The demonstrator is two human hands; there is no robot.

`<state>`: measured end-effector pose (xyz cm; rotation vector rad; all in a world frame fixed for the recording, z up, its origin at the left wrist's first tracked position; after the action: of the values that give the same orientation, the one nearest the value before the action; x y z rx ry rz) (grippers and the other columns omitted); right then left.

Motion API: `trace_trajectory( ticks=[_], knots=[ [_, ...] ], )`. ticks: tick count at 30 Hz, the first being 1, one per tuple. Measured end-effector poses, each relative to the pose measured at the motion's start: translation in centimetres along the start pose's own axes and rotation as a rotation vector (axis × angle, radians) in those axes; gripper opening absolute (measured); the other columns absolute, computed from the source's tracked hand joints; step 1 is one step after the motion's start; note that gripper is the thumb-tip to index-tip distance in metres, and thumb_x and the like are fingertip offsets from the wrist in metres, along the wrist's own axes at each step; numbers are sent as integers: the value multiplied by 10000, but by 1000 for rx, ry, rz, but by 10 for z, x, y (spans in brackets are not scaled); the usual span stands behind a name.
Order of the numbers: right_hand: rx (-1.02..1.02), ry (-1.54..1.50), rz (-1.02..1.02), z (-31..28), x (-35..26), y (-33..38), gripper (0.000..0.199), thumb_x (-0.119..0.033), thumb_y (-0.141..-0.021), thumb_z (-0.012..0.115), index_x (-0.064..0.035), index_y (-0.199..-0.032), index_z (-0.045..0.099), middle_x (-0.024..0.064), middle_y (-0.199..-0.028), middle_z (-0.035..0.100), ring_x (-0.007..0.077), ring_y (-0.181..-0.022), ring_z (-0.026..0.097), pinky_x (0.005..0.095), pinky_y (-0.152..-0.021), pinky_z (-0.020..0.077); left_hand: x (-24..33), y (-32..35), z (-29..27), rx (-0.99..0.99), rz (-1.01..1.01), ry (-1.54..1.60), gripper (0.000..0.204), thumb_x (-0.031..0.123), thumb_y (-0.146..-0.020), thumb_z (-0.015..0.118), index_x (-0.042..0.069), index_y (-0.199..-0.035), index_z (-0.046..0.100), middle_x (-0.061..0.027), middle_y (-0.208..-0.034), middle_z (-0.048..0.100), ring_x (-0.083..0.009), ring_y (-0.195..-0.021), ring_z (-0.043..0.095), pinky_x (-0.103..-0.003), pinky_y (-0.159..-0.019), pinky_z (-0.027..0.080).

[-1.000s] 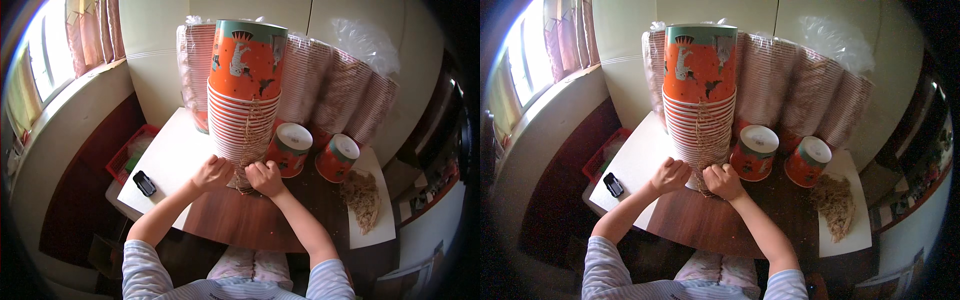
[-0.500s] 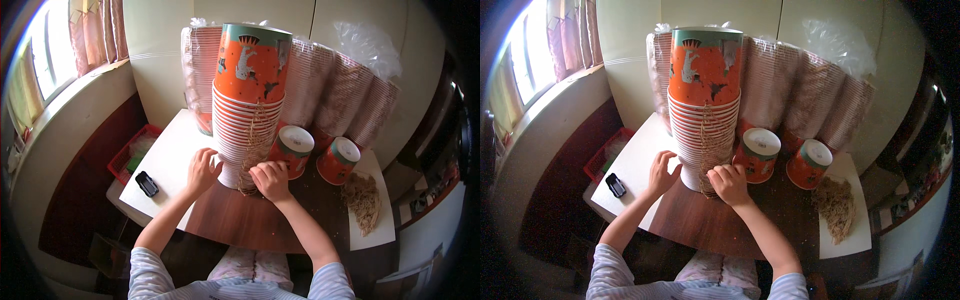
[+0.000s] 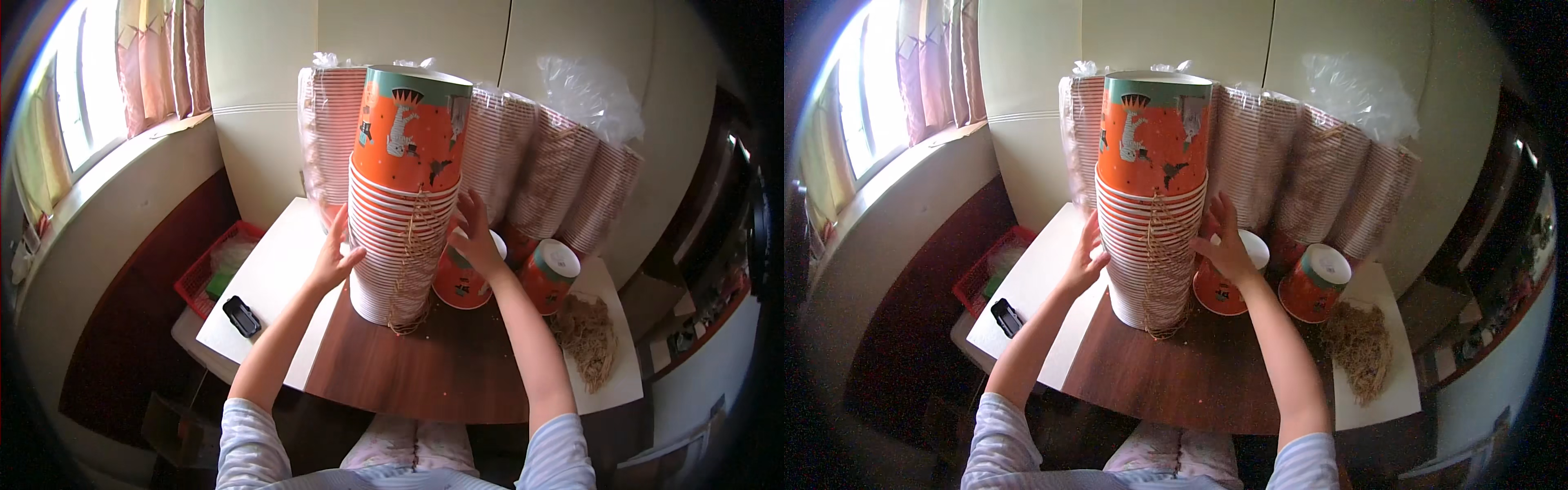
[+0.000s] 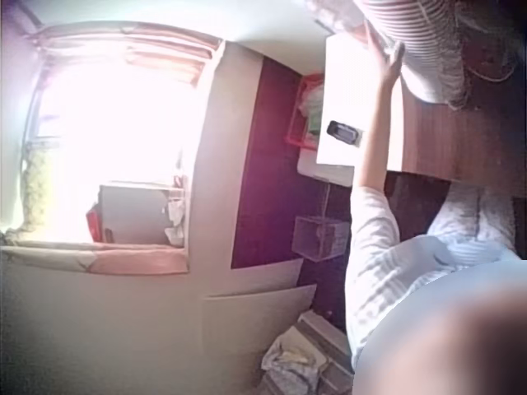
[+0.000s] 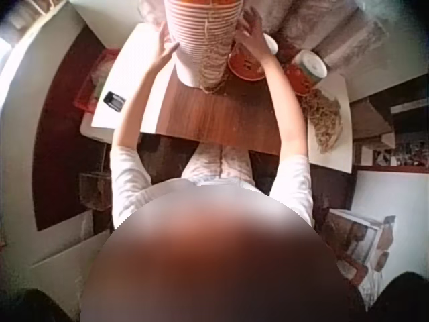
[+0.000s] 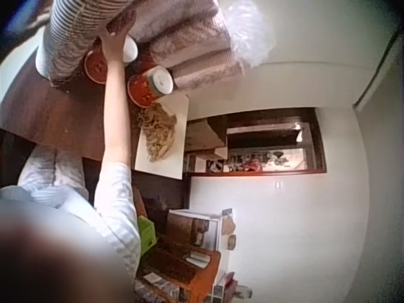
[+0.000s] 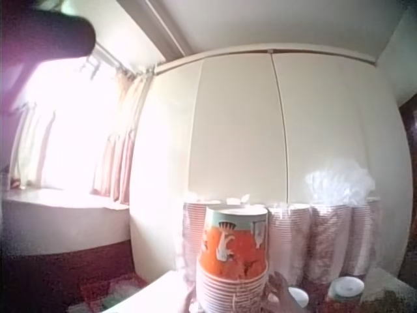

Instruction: Threading string handles through pre-punched holes in decorative paper bowls and stacking them.

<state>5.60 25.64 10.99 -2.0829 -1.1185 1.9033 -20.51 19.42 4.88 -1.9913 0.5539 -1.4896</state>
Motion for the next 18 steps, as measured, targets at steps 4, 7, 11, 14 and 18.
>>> trace_trajectory(
  ticks=[4,7,11,14,18],
  knots=[
    [-125,-80,4,7,-1,-17,1120,-337,-647,758,-132,-1381,-63,123,-1439,93,269,-1314,159,419,-1054,214,-5,-26,-1,-30,39,340,973,421,-722,676,101,-1398,53,-145,-1414,204,-259,-1304,207,-417,-1030,220],
    [-144,-125,-20,16,6,-24,1207,-397,-569,788,-124,-1378,-66,102,-1436,123,241,-1319,148,395,-1059,201,-5,-29,2,-42,25,337,1065,494,-682,685,51,-1387,21,-152,-1420,169,-250,-1315,163,-378,-1060,154],
    [-143,29,15,18,12,-29,1289,-398,-473,833,-88,-1369,-40,102,-1421,147,220,-1306,170,360,-1060,206,-9,-23,11,-17,17,259,1149,530,-601,730,8,-1370,55,-177,-1391,188,-253,-1303,177,-371,-1062,152],
    [-115,-42,-28,31,-3,-27,1302,-401,-445,846,-74,-1363,-18,112,-1402,178,220,-1296,192,363,-1058,208,-12,-19,13,32,2,276,1162,498,-590,752,10,-1370,43,-177,-1383,204,-258,-1296,190,-376,-1058,169],
    [-55,-61,-62,41,-8,-20,1281,-404,-464,841,-74,-1361,-12,112,-1391,191,225,-1286,208,366,-1054,211,-3,-18,19,66,35,274,1162,453,-580,776,11,-1364,41,-169,-1367,228,-260,-1282,220,-380,-1051,192]
  ],
)
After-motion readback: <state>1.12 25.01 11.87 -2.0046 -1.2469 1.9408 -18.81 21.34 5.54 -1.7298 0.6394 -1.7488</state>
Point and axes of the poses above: each hand's wrist, its own y-axis away from the middle knuckle, its own z-axis out of the palm, x = y × z, the point moved 2 cm from there along -y, towards the middle knuckle
